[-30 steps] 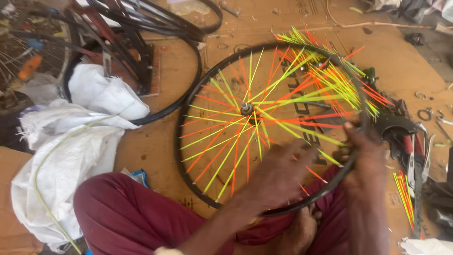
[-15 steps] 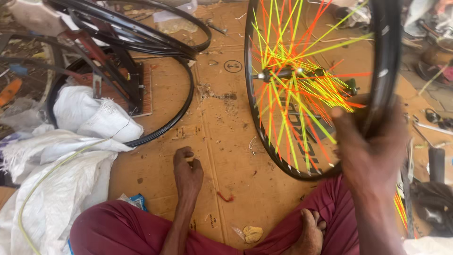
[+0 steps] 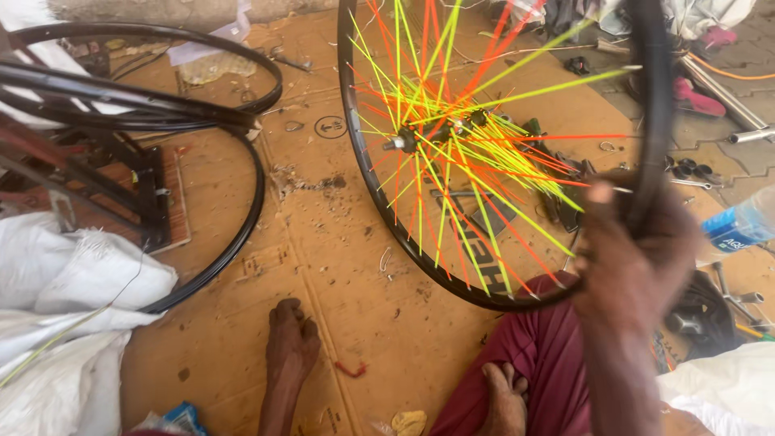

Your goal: The person sits on the floor and installs spokes into a bicycle wheel rim. They insert the spoke ends into the rim holes and tighten the nipples by hand to secure them. The person works methodically around the wheel, adding spokes one by one.

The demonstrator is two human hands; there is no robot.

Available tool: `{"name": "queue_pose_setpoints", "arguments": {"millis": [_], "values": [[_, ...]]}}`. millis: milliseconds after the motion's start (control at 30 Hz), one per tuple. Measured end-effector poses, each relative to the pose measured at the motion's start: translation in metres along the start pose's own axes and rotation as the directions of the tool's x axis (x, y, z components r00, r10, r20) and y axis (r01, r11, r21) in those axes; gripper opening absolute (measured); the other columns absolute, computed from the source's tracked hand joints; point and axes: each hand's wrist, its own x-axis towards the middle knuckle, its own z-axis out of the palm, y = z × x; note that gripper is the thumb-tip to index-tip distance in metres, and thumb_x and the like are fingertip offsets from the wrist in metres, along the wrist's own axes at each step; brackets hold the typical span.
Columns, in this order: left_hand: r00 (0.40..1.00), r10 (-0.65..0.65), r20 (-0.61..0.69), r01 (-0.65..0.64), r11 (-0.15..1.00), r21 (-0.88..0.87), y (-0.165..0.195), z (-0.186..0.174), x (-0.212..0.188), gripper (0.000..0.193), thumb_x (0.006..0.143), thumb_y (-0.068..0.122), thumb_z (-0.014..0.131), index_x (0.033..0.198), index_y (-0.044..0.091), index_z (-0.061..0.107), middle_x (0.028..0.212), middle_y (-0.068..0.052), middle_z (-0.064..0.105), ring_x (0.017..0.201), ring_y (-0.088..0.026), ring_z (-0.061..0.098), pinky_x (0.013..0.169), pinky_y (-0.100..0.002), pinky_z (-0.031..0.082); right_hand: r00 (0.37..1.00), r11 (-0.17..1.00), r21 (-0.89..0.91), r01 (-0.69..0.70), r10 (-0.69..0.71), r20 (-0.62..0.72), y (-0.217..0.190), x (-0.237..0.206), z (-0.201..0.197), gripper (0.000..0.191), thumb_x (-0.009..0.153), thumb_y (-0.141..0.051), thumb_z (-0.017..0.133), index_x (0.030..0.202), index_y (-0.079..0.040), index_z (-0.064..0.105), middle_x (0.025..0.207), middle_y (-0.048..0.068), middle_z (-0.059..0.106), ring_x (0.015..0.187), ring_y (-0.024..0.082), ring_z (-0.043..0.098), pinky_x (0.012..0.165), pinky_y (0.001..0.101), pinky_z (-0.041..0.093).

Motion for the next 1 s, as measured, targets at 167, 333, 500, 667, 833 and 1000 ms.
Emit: {"name": "queue_pose_setpoints", "arguments": {"millis": [167,333,500,667,833,1000], "values": [[1.000,-0.018,0.009,0.018,0.999,0.031,0.008,0.020,0.014,0.038,0.088,0.014,0.062,0.124,0.005,0.055,0.117,-0.019,0.058,0.098,-0.036,0.065,0.084,-0.045,0.054,0.985,0.992,-0.042,0.119,-0.123,-0.118,0.027,0.053,-0.054,0.012,0.106,-0.012,0.075,0.112,-0.005,0.067,0.079,0.001,0.061,0.058,0.011,0.052,0.047,0.0277,0.037],[0.999,0.045,-0.030,-0.042,0.994,0.098,0.008,0.046,0.035,0.038,0.086,0.012,0.063,0.123,0.004,0.056,0.115,-0.020,0.058,0.096,-0.037,0.064,0.083,-0.046,0.054,0.957,0.969,-0.167,0.184,-0.215,-0.193,0.075,0.122,-0.099,0.016,0.105,-0.015,0.075,0.116,-0.005,0.069,0.082,0.004,0.065,0.063,0.017,0.057,0.052,0.0338,0.042],[0.995,-0.101,-0.003,0.100,0.972,0.213,-0.006,0.081,0.071,0.038,0.087,0.015,0.066,0.123,0.005,0.056,0.111,-0.017,0.059,0.091,-0.031,0.067,0.085,-0.044,0.057,0.899,0.839,-0.456,0.297,-0.406,-0.161,0.163,0.253,-0.124,0.020,0.104,-0.018,0.076,0.119,-0.006,0.071,0.084,0.007,0.069,0.068,0.023,0.062,0.058,0.0400,0.046],[0.999,-0.036,-0.010,0.037,0.995,0.094,-0.030,0.114,0.106,0.043,0.081,0.013,0.069,0.120,0.002,0.056,0.106,-0.020,0.057,0.080,-0.030,0.067,0.073,-0.042,0.060,0.770,0.428,-0.789,0.439,-0.632,0.085,0.269,0.402,-0.093,0.025,0.103,-0.021,0.077,0.123,-0.006,0.073,0.087,0.010,0.072,0.073,0.028,0.067,0.063,0.0461,0.050],[0.976,0.073,-0.206,-0.055,0.994,0.092,-0.046,0.153,0.148,0.043,0.079,0.021,0.071,0.115,0.001,0.058,0.100,-0.022,0.058,0.077,-0.032,0.064,0.068,-0.044,0.058,0.741,0.173,-0.809,0.562,-0.539,0.400,0.372,0.470,-0.043,0.019,0.094,-0.021,0.078,0.107,-0.011,0.069,0.086,0.012,0.073,0.078,0.035,0.070,0.065,0.0479,0.051],[0.964,0.155,-0.215,-0.112,0.974,0.199,-0.044,0.188,0.197,0.048,0.080,0.029,0.069,0.115,-0.001,0.057,0.101,-0.026,0.058,0.081,-0.038,0.063,0.068,-0.048,0.057,0.845,0.062,-0.848,0.526,0.072,0.530,0.450,0.475,-0.009,0.032,0.087,-0.046,0.082,0.099,-0.020,0.068,0.081,0.014,0.070,0.079,0.041,0.067,0.069,0.0629,0.046]]}}
